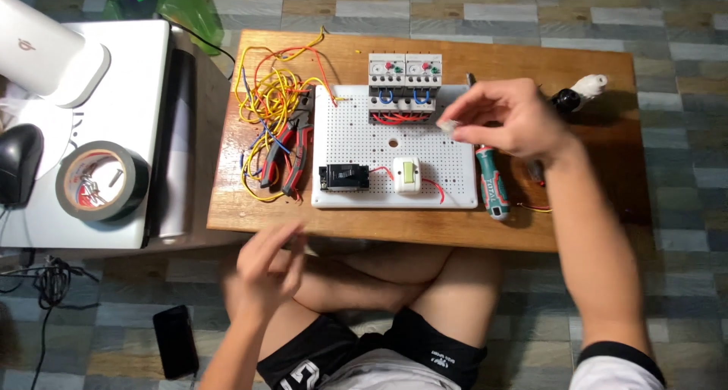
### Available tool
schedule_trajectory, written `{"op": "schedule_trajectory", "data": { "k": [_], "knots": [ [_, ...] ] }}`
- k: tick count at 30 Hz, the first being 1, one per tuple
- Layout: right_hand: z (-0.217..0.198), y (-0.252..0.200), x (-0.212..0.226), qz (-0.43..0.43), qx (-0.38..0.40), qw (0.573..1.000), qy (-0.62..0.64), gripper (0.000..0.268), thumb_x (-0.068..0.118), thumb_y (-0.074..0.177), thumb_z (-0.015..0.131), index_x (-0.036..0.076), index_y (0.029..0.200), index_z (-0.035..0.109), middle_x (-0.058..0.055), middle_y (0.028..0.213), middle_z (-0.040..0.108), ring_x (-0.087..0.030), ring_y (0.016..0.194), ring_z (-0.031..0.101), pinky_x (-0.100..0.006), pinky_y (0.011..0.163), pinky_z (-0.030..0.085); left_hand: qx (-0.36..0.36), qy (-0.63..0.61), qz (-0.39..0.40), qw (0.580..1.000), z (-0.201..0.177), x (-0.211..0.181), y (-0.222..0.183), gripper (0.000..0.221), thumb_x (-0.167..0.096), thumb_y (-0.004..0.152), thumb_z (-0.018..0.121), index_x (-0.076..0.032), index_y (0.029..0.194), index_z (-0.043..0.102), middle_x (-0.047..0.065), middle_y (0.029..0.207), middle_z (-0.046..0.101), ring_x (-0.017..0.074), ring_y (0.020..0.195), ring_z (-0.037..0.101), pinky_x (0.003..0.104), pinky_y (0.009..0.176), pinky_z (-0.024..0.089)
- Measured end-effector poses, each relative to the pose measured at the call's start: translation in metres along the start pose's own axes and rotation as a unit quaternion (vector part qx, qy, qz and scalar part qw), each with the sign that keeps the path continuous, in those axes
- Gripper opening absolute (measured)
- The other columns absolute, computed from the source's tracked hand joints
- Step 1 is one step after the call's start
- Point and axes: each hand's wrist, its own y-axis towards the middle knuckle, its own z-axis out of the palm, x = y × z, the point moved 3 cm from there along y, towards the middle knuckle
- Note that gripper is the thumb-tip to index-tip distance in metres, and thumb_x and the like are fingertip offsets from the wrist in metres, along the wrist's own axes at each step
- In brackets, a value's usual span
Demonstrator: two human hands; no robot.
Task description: The person is wiring an electrical circuit on a mounting plate, connecting wires to a relay unit and a switch using screwdrivers.
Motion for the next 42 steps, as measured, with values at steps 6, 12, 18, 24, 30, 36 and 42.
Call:
{"op": "schedule_trajectory", "data": {
  "k": [6, 12, 18, 24, 30, 36, 42],
  "knots": [
    [0.019, 0.013, -0.043, 0.006, -0.118, 0.976, 0.185, 0.036, -0.012, 0.075, 0.084, -0.012, 0.109, 0.069, -0.020, 0.096, 0.075, -0.019, 0.090, 0.076, -0.028, 0.080, 0.065, 0.076, 0.033, 0.245, 0.966, 0.062, -0.034, 0.140, 0.038, -0.018, 0.080, 0.087, -0.013, 0.116, 0.075, 0.008, 0.103, 0.075, 0.0301, 0.090, 0.074, 0.041, 0.072, 0.060],
    [0.014, 0.002, -0.066, 0.011, -0.184, 0.965, 0.184, 0.037, -0.013, 0.073, 0.085, -0.012, 0.106, 0.068, -0.021, 0.089, 0.074, -0.019, 0.082, 0.075, -0.029, 0.073, 0.065, 0.109, 0.062, 0.343, 0.931, 0.110, -0.042, 0.193, 0.031, -0.029, 0.086, 0.084, -0.010, 0.100, 0.065, 0.005, 0.090, 0.063, 0.0279, 0.079, 0.067, 0.039, 0.063, 0.056],
    [0.027, 0.008, -0.063, 0.006, -0.213, 0.962, 0.168, 0.028, -0.013, 0.073, 0.086, -0.011, 0.097, 0.071, -0.021, 0.087, 0.076, -0.017, 0.078, 0.075, -0.030, 0.068, 0.066, 0.091, 0.058, 0.363, 0.926, 0.116, -0.038, 0.200, 0.012, -0.016, 0.087, 0.081, -0.010, 0.095, 0.074, 0.004, 0.082, 0.069, 0.0200, 0.071, 0.068, 0.027, 0.057, 0.055],
    [0.034, 0.000, -0.038, -0.023, -0.183, 0.973, 0.135, 0.007, -0.010, 0.088, 0.071, -0.011, 0.096, 0.071, -0.023, 0.089, 0.074, -0.022, 0.079, 0.075, -0.031, 0.067, 0.064, 0.067, -0.031, 0.339, 0.938, 0.105, -0.039, 0.197, 0.010, -0.010, 0.088, 0.078, -0.006, 0.096, 0.074, 0.007, 0.080, 0.069, 0.0211, 0.063, 0.065, 0.031, 0.055, 0.054],
    [0.039, 0.007, -0.006, -0.076, -0.146, 0.985, -0.049, 0.004, -0.001, 0.092, 0.070, -0.003, 0.092, 0.074, -0.016, 0.083, 0.074, -0.020, 0.069, 0.066, -0.032, 0.058, 0.056, 0.061, -0.043, 0.343, 0.936, 0.108, -0.030, 0.195, 0.010, -0.011, 0.085, 0.081, -0.005, 0.091, 0.075, 0.008, 0.076, 0.068, 0.0218, 0.060, 0.065, 0.032, 0.054, 0.053],
    [0.042, 0.007, -0.007, -0.101, -0.129, 0.983, -0.080, 0.007, 0.003, 0.095, 0.066, 0.000, 0.091, 0.071, -0.012, 0.078, 0.069, -0.019, 0.062, 0.058, -0.030, 0.054, 0.049, 0.073, -0.058, 0.349, 0.933, 0.109, -0.029, 0.193, 0.009, -0.009, 0.085, 0.080, -0.003, 0.090, 0.075, 0.012, 0.076, 0.069, 0.0253, 0.062, 0.067, 0.033, 0.055, 0.053],
    [0.046, 0.009, -0.003, -0.105, -0.129, 0.979, -0.117, 0.012, 0.008, 0.098, 0.063, 0.002, 0.092, 0.070, -0.010, 0.074, 0.066, -0.018, 0.058, 0.053, -0.029, 0.051, 0.043, 0.077, -0.056, 0.351, 0.932, 0.110, -0.026, 0.191, 0.009, -0.010, 0.086, 0.080, -0.003, 0.088, 0.074, 0.011, 0.078, 0.070, 0.0264, 0.065, 0.068, 0.034, 0.056, 0.054]
  ]
}}
